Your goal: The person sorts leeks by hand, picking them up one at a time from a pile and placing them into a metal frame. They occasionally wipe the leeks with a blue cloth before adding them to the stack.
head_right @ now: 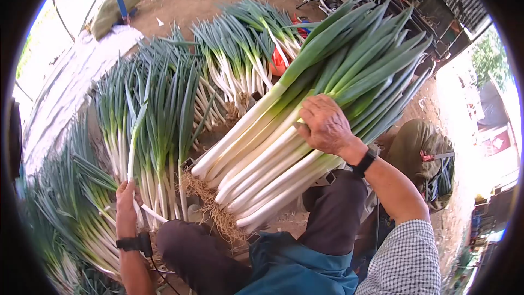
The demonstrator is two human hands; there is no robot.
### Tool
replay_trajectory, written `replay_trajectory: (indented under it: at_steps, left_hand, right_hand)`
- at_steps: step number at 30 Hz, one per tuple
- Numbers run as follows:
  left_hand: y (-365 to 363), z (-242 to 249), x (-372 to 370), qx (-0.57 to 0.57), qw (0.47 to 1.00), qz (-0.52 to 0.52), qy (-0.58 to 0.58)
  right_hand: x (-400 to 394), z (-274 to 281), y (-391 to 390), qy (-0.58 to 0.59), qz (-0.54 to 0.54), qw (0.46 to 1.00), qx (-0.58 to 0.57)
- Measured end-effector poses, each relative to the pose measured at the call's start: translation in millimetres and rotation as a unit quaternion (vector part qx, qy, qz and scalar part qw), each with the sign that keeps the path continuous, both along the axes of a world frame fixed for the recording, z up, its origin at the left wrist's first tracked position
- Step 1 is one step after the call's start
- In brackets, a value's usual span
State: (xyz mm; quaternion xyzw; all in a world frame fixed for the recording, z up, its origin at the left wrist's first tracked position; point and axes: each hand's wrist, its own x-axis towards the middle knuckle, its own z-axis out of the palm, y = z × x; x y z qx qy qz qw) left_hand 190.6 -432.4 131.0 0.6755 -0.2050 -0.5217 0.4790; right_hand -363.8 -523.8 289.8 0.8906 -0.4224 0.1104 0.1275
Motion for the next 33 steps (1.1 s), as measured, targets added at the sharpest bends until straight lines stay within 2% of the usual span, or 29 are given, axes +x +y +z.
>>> replay_trajectory:
  at_steps: [2, 3, 6, 10, 11, 13, 16, 18, 22, 23, 26, 28, 29, 32, 33]
  left_hand:
    - [4.0, 55.1, -15.5, -0.061, 0.998, -0.013, -0.012]
    - [6.9, 81.3, -26.6, -0.054, 0.998, 0.022, -0.004]
    - [32.4, 151.0, -56.9, -0.120, 0.993, -0.011, 0.008]
    - [60.9, 209.1, -123.1, -0.182, 0.983, -0.008, 0.008]
    - [62.9, 217.1, -139.9, -0.210, 0.977, -0.032, 0.032]
    - [58.6, 231.2, -178.5, -0.254, 0.963, -0.093, -0.006]
    - [27.9, 220.6, -227.9, -0.329, 0.923, -0.200, -0.004]
    - [6.5, 219.6, -267.5, -0.336, 0.909, -0.245, 0.035]
    - [-50.4, 179.3, -316.8, -0.319, 0.891, -0.322, -0.013]
    - [-58.2, 165.7, -317.9, -0.290, 0.895, -0.337, -0.041]
    - [-73.1, 119.4, -316.2, -0.216, 0.893, -0.369, -0.140]
    - [-66.4, 75.2, -299.8, -0.182, 0.882, -0.366, -0.233]
    - [-57.7, 62.9, -292.9, -0.229, 0.868, -0.346, -0.271]
    - [-43.4, 48.2, -272.9, -0.147, 0.858, -0.361, -0.334]
    - [-43.3, 45.2, -274.9, -0.158, 0.863, -0.361, -0.316]
  right_hand:
    - [-2.2, -3.1, 2.0, -0.023, 0.006, 1.000, -0.012]
    - [-5.3, -2.8, 3.2, -0.032, 0.006, 0.999, -0.020]
    - [-11.3, -2.3, 5.6, -0.053, 0.003, 0.999, -0.010]
    - [-16.7, -5.2, 8.1, -0.068, 0.002, 0.998, -0.014]
    - [-17.4, -4.3, 9.6, -0.068, 0.000, 0.998, -0.015]
    - [-19.1, -3.1, 11.7, -0.062, -0.005, 0.998, -0.016]
    - [-20.3, -6.7, 11.1, -0.076, 0.002, 0.997, -0.028]
    - [-23.5, -7.1, 11.2, -0.088, 0.008, 0.996, -0.020]
    - [-25.8, -10.1, 11.6, -0.091, -0.006, 0.996, -0.005]
    - [-24.3, -15.4, 8.3, -0.126, 0.008, 0.992, -0.016]
    - [-26.6, -16.2, 8.0, -0.129, 0.022, 0.990, -0.057]
    - [-27.8, -15.8, 5.8, -0.095, 0.011, 0.995, -0.028]
    - [-27.2, -14.6, 5.4, -0.089, 0.005, 0.996, -0.026]
    - [-22.8, -14.6, 3.8, -0.092, 0.000, 0.995, -0.027]
    - [-22.3, -15.4, 2.6, -0.099, 0.001, 0.995, -0.031]
